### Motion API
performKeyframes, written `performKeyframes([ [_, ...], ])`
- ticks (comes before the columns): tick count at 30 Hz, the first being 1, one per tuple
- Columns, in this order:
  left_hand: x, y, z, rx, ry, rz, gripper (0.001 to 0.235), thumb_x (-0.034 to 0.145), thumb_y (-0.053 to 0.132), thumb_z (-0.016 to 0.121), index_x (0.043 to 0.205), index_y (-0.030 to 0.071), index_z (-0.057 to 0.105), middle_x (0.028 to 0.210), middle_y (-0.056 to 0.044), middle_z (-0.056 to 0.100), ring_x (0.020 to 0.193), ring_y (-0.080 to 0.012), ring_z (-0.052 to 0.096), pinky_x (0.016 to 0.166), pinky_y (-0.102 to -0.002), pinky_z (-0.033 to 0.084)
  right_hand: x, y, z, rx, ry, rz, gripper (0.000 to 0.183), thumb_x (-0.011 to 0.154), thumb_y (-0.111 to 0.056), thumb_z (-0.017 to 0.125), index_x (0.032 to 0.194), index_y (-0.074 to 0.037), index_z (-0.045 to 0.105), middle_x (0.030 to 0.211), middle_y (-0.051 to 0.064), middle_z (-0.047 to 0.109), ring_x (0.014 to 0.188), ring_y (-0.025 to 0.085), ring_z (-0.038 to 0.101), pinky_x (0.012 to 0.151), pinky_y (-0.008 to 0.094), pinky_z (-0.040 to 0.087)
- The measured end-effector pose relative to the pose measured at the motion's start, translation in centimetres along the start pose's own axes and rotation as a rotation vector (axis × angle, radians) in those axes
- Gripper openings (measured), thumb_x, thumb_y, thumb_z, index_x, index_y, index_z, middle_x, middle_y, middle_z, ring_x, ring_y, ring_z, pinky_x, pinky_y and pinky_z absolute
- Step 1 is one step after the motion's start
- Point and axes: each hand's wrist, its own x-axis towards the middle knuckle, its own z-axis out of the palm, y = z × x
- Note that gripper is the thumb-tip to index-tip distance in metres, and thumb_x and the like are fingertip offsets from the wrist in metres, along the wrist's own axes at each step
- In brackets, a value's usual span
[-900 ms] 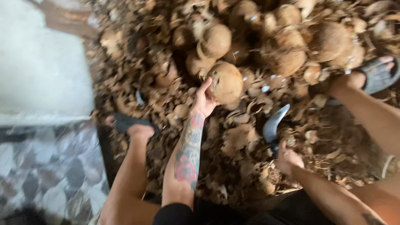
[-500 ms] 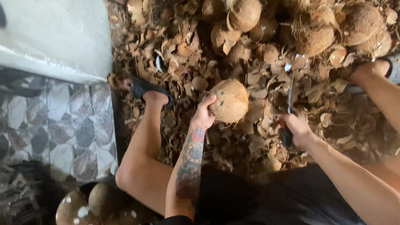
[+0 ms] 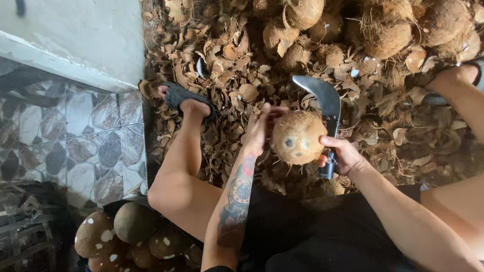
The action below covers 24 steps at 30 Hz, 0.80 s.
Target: The person sits on the floor and uses a curved knife to peel the husk off several coconuts one at a time. After each coconut is peeled, it is placed into a black plastic bag beside them.
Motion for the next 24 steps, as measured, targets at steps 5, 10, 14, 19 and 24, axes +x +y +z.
performKeyframes([
  [5,3.2,-3.3,-4.8,-0.281,0.308,-0.367,0.049,0.105,0.048,0.065,0.123,0.004,0.076,0.066,0.001,0.057,0.054,-0.0055,0.051,0.052,-0.022,0.048,-0.7,-1.8,0.7,0.028,-0.12,-0.042,0.044,0.067,-0.024,0.087,0.105,-0.007,0.073,0.073,0.014,0.072,0.039,0.026,0.057,0.045,0.047,0.056],
  [10,1.9,-3.9,-4.6,-0.169,0.25,-0.537,0.099,0.094,0.07,0.069,0.156,-0.002,0.045,0.15,-0.038,0.048,0.125,-0.0545,0.062,0.089,-0.069,0.059,1.2,-2.7,-1.1,-0.05,-0.165,-0.217,0.051,0.068,-0.02,0.086,0.116,-0.008,0.071,0.074,0.016,0.071,0.04,0.028,0.059,0.046,0.054,0.06],
  [14,-0.4,-2.9,0.6,-0.522,-0.072,-0.607,0.111,0.095,0.084,0.052,0.164,0.001,0.029,0.158,-0.041,0.035,0.134,-0.0638,0.047,0.096,-0.078,0.047,-2.9,-5.3,5.3,-0.181,-0.236,-0.463,0.075,0.074,0.0,0.086,0.143,-0.007,0.056,0.072,0.015,0.065,0.044,0.026,0.064,0.044,0.046,0.058],
  [19,0.7,-3.6,2.2,-0.88,-0.061,-0.513,0.096,0.098,0.079,0.055,0.164,0.012,0.033,0.16,-0.032,0.039,0.141,-0.0578,0.044,0.107,-0.078,0.043,-6.2,-5.1,8.2,-0.363,-0.224,-0.522,0.071,0.069,0.016,0.082,0.135,-0.005,0.068,0.089,0.017,0.074,0.038,0.021,0.061,0.039,0.038,0.055],
  [24,-2.6,3.3,2.3,-0.911,0.447,-0.508,0.104,0.065,0.034,0.098,0.146,-0.004,0.046,0.144,-0.028,0.05,0.126,-0.0438,0.059,0.101,-0.058,0.057,-10.2,-6.0,10.0,-0.755,-0.232,-0.701,0.028,0.081,0.011,0.08,0.107,0.006,0.07,0.072,0.021,0.069,0.051,0.032,0.075,0.055,0.044,0.06],
])
